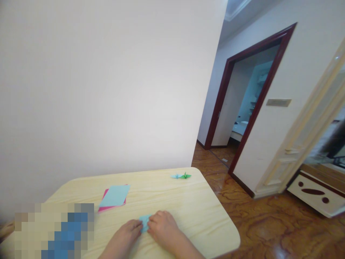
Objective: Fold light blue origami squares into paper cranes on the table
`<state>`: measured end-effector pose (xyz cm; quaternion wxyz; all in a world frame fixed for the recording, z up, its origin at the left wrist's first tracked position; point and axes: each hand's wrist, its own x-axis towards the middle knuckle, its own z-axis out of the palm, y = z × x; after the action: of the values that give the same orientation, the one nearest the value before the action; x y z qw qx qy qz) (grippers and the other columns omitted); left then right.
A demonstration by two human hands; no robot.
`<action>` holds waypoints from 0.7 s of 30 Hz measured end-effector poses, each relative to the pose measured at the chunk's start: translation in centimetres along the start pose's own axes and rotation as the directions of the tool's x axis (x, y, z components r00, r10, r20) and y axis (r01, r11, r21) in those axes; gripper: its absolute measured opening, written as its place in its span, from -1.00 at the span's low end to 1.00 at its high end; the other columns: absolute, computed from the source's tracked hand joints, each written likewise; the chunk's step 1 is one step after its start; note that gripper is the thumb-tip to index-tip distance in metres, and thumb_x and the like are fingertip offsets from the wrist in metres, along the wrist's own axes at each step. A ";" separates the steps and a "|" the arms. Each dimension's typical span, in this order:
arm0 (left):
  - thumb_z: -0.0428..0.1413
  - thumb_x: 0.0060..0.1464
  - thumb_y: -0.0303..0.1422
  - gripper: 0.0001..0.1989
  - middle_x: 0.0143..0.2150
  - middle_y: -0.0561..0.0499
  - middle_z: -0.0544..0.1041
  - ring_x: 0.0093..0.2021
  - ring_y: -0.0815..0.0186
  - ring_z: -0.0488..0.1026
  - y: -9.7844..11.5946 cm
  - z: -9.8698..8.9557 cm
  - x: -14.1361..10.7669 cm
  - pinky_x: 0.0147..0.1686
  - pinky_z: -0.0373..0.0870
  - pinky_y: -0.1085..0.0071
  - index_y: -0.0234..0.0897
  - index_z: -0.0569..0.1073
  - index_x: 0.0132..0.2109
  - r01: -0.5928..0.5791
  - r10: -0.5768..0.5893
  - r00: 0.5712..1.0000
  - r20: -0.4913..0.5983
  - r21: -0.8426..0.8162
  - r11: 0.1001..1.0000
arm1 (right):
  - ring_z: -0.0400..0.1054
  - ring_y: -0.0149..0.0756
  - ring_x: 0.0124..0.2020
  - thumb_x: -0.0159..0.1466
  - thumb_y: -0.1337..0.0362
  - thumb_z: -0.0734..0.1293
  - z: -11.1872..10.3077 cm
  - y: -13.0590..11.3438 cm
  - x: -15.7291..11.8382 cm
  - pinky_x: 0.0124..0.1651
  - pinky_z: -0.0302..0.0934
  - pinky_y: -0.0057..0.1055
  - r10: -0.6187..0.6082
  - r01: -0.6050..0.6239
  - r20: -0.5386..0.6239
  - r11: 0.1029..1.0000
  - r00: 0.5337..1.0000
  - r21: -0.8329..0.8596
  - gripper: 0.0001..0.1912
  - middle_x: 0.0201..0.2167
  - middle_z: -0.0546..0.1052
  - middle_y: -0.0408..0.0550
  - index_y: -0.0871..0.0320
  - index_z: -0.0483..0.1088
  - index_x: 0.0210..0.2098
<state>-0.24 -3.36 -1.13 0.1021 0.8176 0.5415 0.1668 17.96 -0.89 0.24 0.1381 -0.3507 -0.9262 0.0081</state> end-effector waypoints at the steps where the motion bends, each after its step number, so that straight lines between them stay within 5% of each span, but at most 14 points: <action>1: -0.06 0.01 -0.56 -0.71 -0.22 -0.06 0.58 -0.19 0.26 0.48 0.1 -0.1 -0.1 -0.13 0.35 0.40 -0.28 0.53 -0.23 0.003 -0.003 1.000 0.003 0.001 1.000 | 0.32 -0.32 -0.27 0.21 0.31 0.26 0.3 0.0 0.2 -0.20 0.14 -0.44 -0.002 0.002 -0.007 1.000 1.000 -0.031 -0.93 -0.28 0.51 -0.13 0.11 0.38 -0.33; 5: 0.05 -0.04 -0.51 -0.73 -0.14 -0.05 0.56 -0.13 0.20 0.45 0.5 -1.1 -0.7 -0.09 0.32 0.34 -0.21 0.51 -0.17 0.010 -0.010 1.000 -0.005 0.004 1.000 | 0.32 -0.30 -0.32 0.21 0.38 0.21 0.1 -0.5 0.9 -0.26 0.15 -0.45 0.070 -0.072 -0.042 0.997 0.997 -0.040 -0.89 -0.41 0.50 -0.09 0.14 0.37 -0.39; 8: -0.04 0.06 -0.45 -0.76 -0.26 -0.04 0.57 -0.21 0.20 0.46 0.9 -2.3 -0.9 -0.18 0.32 0.31 -0.19 0.52 -0.25 0.062 -0.063 0.997 -0.052 -0.033 0.998 | 0.32 -0.30 -0.31 0.22 0.38 0.18 -1.3 -1.0 1.4 -0.25 0.14 -0.45 0.156 -0.150 -0.061 0.985 0.986 0.089 -0.85 -0.41 0.49 -0.08 0.14 0.38 -0.38; 11: -0.08 0.09 -0.36 -0.74 -0.36 -0.02 0.56 -0.30 0.23 0.46 1.0 -3.4 -0.5 -0.24 0.29 0.37 -0.23 0.51 -0.34 0.154 -0.181 0.980 -0.082 -0.263 0.953 | 0.31 -0.32 -0.27 0.22 0.34 0.20 -2.6 -1.2 1.6 -0.20 0.14 -0.46 0.202 -0.167 -0.079 0.932 0.976 0.320 -0.87 -0.36 0.48 -0.09 0.14 0.38 -0.33; 14: -0.07 0.04 -0.32 -0.73 -0.45 0.01 0.55 -0.38 0.27 0.45 0.6 -3.9 0.4 -0.35 0.29 0.46 -0.28 0.48 -0.43 0.214 -0.250 0.968 -0.029 -0.429 0.878 | 0.32 -0.34 -0.28 0.12 0.34 0.29 -2.6 -1.1 2.0 -0.21 0.15 -0.48 0.284 -0.218 -0.041 0.814 0.958 0.539 -0.88 -0.34 0.47 -0.11 0.16 0.38 -0.31; 18: -0.06 -0.01 -0.28 -0.70 -0.53 0.01 0.54 -0.45 0.26 0.44 -0.3 -3.6 1.3 -0.46 0.26 0.46 -0.32 0.48 -0.52 0.251 -0.274 0.962 0.017 -0.456 0.854 | 0.25 -0.43 -0.52 0.05 0.42 0.29 -1.3 -0.8 2.7 -0.45 0.09 -0.56 0.447 -0.391 0.127 0.568 0.885 0.724 -0.93 -0.58 0.39 -0.23 0.19 0.38 -0.43; 21: -0.05 -0.02 -0.23 -0.66 -0.52 -0.02 0.56 -0.44 0.23 0.46 -0.8 -3.2 1.5 -0.46 0.27 0.45 -0.35 0.50 -0.51 0.270 -0.288 0.957 0.034 -0.471 0.840 | 0.22 -0.47 -0.59 0.03 0.47 0.27 -0.5 -0.7 3.1 -0.54 0.05 -0.59 0.488 -0.429 0.177 0.473 0.855 0.769 -0.89 -0.63 0.34 -0.25 0.22 0.37 -0.42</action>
<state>-1.63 -1.74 1.77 0.3103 0.6772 0.5998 0.2922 15.41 0.51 1.53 0.3009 -0.4881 -0.6925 0.4379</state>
